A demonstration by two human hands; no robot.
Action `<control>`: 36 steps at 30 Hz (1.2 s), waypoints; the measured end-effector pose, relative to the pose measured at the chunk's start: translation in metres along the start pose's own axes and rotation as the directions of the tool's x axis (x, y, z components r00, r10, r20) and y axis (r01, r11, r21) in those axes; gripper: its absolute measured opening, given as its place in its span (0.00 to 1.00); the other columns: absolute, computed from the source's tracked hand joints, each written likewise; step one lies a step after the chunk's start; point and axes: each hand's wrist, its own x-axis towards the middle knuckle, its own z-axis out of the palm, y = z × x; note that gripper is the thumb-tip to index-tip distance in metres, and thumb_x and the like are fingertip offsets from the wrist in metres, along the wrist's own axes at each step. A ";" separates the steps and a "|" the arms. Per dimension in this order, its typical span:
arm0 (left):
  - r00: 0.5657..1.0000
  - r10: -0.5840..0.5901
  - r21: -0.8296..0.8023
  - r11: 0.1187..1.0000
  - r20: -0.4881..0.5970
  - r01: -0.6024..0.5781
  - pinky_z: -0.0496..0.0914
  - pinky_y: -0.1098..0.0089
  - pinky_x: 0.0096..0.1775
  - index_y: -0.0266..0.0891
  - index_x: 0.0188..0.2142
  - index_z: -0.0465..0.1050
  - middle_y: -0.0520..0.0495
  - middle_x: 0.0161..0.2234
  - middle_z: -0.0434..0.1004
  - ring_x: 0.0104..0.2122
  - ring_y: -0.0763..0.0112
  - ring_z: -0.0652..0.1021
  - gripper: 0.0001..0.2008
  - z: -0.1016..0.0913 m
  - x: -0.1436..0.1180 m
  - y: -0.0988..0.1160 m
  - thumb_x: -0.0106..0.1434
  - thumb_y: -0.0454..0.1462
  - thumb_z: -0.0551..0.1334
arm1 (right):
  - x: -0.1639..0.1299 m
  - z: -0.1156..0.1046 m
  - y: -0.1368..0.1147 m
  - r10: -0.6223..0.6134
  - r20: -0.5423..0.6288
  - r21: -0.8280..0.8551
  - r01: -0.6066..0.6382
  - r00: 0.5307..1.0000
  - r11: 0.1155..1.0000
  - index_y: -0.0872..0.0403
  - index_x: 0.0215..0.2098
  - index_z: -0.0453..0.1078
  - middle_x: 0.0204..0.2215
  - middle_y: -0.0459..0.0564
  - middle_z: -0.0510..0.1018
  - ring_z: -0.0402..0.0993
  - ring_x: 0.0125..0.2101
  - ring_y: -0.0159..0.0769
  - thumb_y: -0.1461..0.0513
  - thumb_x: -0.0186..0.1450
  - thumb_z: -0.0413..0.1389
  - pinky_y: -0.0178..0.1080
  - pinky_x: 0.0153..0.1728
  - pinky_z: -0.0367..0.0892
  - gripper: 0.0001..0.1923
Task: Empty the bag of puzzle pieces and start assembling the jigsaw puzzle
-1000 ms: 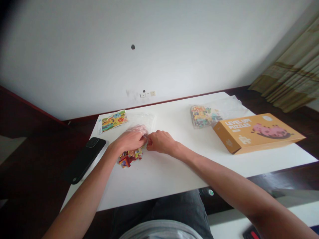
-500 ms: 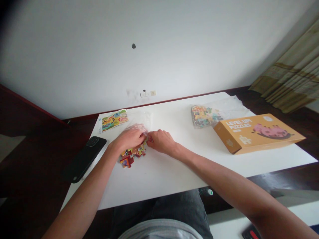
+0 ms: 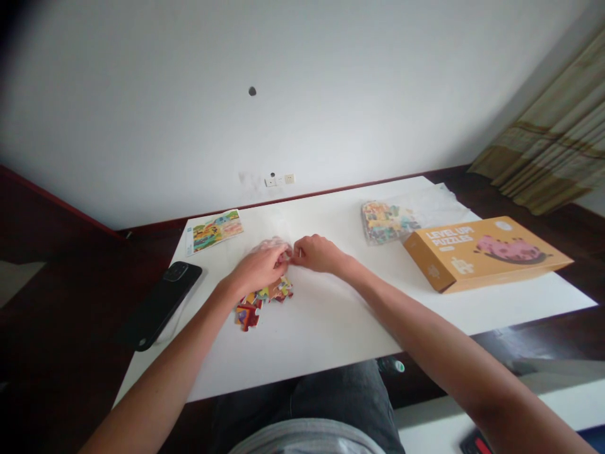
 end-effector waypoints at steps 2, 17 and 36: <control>0.999 0.036 -0.022 0.999 -0.011 -0.036 0.72 0.58 0.53 0.41 0.50 0.73 0.42 0.48 0.78 0.50 0.56 0.77 0.12 0.007 0.002 0.011 0.68 0.33 0.57 | 0.004 -0.017 0.027 -0.119 0.109 0.142 0.103 0.987 0.985 0.51 0.39 0.80 0.35 0.47 0.85 0.80 0.34 0.37 0.59 0.65 0.64 0.34 0.36 0.67 0.05; 0.995 0.035 0.056 0.998 -0.098 -0.030 0.69 0.53 0.59 0.41 0.52 0.75 0.40 0.54 0.79 0.56 0.50 0.75 0.18 0.016 0.001 0.017 0.68 0.47 0.63 | 0.072 -0.002 0.078 0.017 -0.445 0.309 0.136 0.895 0.941 0.54 0.51 0.77 0.28 0.43 0.79 0.74 0.30 0.34 0.60 0.61 0.63 0.36 0.37 0.68 0.20; 0.984 0.170 0.004 0.985 -0.058 -0.170 0.64 0.54 0.64 0.40 0.57 0.73 0.39 0.60 0.74 0.62 0.51 0.71 0.28 0.014 0.001 0.002 0.64 0.53 0.66 | 0.026 -0.078 0.099 0.375 -0.639 0.542 0.046 0.672 0.839 0.54 0.37 0.71 0.33 0.49 0.80 0.82 0.29 0.35 0.60 0.61 0.61 0.36 0.32 0.77 0.07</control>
